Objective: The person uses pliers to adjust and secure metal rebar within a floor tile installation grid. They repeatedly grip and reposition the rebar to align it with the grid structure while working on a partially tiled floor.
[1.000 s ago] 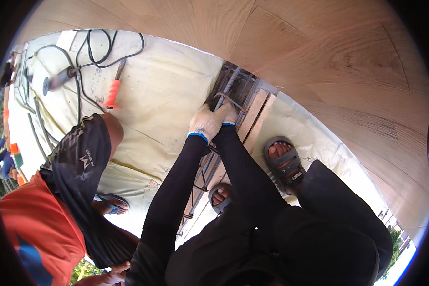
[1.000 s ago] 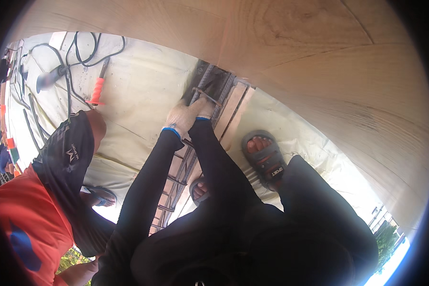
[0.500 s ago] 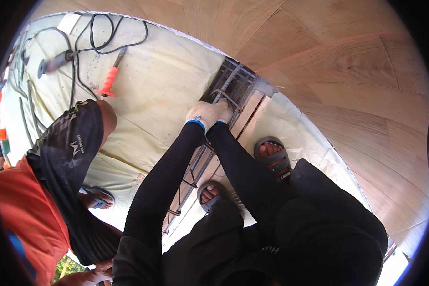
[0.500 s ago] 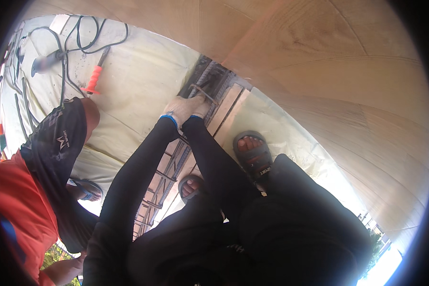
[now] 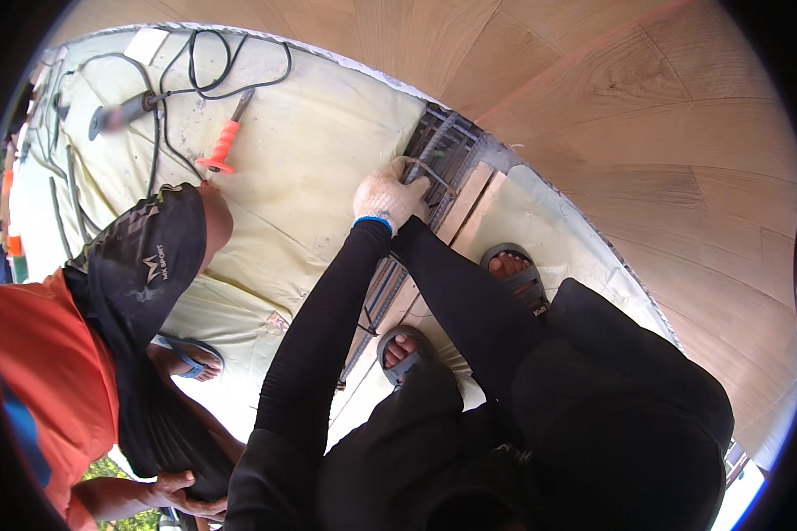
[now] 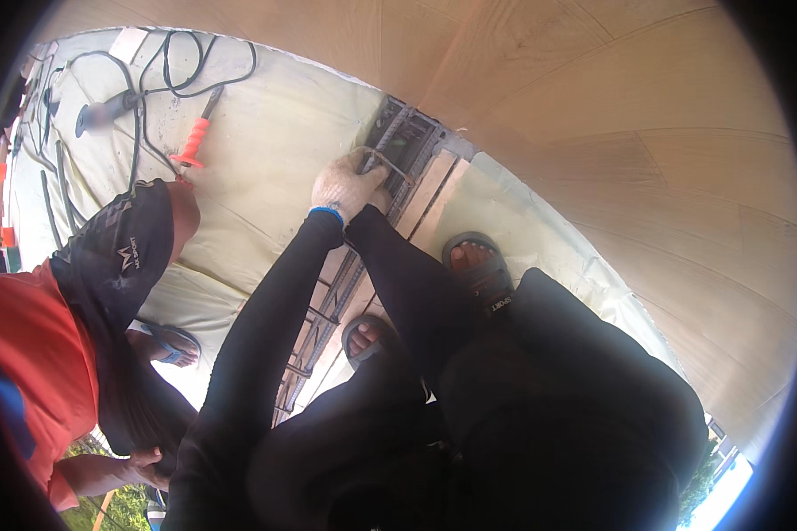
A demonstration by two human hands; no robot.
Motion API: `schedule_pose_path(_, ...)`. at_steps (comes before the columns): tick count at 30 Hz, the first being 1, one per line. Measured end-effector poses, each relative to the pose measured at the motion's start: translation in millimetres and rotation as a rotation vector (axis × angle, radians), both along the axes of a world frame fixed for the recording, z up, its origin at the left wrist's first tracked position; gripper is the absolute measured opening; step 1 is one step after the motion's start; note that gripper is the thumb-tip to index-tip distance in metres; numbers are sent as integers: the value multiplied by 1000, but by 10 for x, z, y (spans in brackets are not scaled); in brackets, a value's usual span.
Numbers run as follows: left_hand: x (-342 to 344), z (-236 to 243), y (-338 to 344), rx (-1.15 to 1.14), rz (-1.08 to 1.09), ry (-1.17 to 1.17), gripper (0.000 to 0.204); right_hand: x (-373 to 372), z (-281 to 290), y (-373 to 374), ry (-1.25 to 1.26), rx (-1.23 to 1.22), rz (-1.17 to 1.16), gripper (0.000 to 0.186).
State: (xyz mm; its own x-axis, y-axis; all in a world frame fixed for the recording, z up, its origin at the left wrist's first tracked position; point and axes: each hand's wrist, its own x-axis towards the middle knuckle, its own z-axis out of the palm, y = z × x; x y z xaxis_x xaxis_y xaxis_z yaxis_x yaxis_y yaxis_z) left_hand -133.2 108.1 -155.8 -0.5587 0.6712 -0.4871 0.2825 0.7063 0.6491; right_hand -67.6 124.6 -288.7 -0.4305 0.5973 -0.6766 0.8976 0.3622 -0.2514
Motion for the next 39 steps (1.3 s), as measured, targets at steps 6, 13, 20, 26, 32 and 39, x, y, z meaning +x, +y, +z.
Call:
schedule_pose_path(6,161,-81,-20,48,87,4,50,-33,13,13,-16,-37,69,41)
schedule_pose_path(13,254,-232,-175,240,328,-38,53,100,55,58,-77,-109,135,43)
schedule_pose_path(20,198,-274,-354,689,808,-240,42,148,44,-43,-76,13,201,37)
schedule_pose_path(26,23,35,-263,769,852,-258,38,229,6,49,2,26,267,30)
schedule_pose_path(32,74,3,-164,832,826,-63,33,273,106,142,35,15,333,31)
schedule_pose_path(39,-4,-461,121,655,708,-434,37,298,230,220,-14,-75,497,49)
